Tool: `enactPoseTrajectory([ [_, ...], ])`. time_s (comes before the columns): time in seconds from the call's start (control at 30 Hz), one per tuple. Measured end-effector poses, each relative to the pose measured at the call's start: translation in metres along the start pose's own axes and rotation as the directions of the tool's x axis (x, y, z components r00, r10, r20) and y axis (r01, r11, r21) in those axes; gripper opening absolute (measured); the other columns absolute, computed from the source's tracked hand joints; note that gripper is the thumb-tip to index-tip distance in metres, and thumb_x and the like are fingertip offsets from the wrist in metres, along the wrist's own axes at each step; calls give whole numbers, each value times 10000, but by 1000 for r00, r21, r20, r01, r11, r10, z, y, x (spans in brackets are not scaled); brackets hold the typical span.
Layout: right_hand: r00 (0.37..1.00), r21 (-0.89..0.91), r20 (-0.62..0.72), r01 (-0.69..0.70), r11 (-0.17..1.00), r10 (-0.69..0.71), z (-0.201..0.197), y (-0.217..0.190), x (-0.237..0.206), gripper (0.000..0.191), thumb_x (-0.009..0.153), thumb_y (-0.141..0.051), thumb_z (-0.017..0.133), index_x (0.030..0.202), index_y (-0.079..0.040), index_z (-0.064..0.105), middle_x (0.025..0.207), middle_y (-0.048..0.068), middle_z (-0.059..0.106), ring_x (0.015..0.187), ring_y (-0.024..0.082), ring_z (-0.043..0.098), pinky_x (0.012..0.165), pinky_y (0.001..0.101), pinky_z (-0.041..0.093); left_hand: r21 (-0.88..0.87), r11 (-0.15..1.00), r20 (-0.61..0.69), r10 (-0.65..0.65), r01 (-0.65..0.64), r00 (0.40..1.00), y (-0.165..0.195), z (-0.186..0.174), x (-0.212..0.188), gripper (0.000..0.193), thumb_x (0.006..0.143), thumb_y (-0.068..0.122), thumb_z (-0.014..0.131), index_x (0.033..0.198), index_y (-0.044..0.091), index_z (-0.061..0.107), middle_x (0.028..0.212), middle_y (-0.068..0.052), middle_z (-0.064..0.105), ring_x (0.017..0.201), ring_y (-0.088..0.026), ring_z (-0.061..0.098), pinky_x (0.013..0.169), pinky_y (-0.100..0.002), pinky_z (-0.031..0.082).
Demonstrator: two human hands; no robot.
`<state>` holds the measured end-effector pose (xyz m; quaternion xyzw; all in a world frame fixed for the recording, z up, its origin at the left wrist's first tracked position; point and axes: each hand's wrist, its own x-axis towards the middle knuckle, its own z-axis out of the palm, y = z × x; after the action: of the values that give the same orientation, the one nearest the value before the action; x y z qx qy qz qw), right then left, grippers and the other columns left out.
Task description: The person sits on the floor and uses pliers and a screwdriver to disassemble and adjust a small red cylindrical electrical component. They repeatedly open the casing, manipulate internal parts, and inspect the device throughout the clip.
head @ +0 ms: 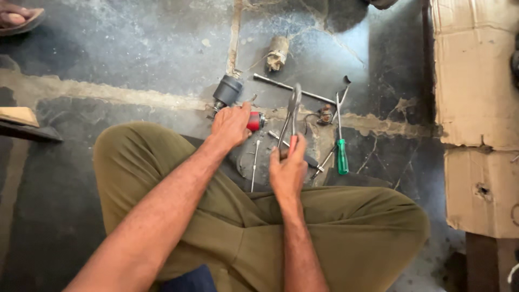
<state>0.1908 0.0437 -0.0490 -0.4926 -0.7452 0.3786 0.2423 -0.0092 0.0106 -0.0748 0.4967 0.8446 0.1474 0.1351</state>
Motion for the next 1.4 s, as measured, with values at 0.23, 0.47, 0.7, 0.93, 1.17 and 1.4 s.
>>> enactPoseTrajectory([
  [0.23, 966, 526, -241, 213, 823, -96, -26, -49, -1, 564, 969, 5, 658, 1434, -27, 341, 1022, 85, 698, 730, 128, 708, 618, 260, 593, 89, 987, -160, 148, -135, 976, 5, 13, 0, 430, 661, 88, 778, 1066, 76, 631, 1083, -138, 663, 1062, -342, 651, 927, -464, 484],
  [0.47, 990, 613, -75, -46, 789, 116, -45, -35, 7, 640, 930, 16, 674, 1489, -22, 365, 837, 151, 647, 525, 144, 600, 432, 279, 483, -251, 967, 166, 86, -42, 982, 24, -12, -12, 527, 657, 137, 827, 1090, 12, 553, 1039, -239, 648, 1024, -451, 628, 847, -526, 500],
  [0.7, 966, 514, -259, 140, 846, -2, -74, -62, 2, 934, 954, 38, 685, 1670, -106, 101, 980, 150, 620, 594, 129, 613, 514, 271, 518, -313, 950, 173, 47, 10, 984, 32, -19, -22, 535, 709, 121, 822, 1159, 71, 535, 1044, -234, 696, 1027, -465, 651, 843, -544, 516],
  [0.93, 911, 154, -316, 326, 933, -266, -88, -72, -27, 898, 1078, -13, 662, 1699, -130, 24, 985, 148, 692, 684, 124, 668, 592, 276, 551, -410, 912, 110, 34, 14, 993, 33, -11, -14, 708, 709, 172, 872, 1279, 95, 459, 1051, -247, 701, 1034, -495, 643, 840, -561, 510],
  [1.17, 972, -348, 224, 145, 926, -68, -39, -48, -27, 793, 960, -113, 698, 1655, -224, 333, 734, 244, 693, 641, 358, 644, 604, 478, 481, -409, 912, 122, 11, 40, 992, 26, -4, -10, 685, 700, 174, 888, 1218, 15, 469, 1018, -300, 695, 1033, -510, 645, 857, -554, 529],
  [1.4, 947, -98, -112, 290, 952, -300, -84, -103, -31, 797, 991, -98, 666, 1653, -169, 228, 872, 128, 725, 655, 184, 686, 588, 346, 556, -404, 914, 94, 4, 35, 996, 29, -3, -7, 672, 664, 188, 916, 1155, 1, 497, 1024, -300, 687, 1030, -512, 639, 852, -561, 521],
])
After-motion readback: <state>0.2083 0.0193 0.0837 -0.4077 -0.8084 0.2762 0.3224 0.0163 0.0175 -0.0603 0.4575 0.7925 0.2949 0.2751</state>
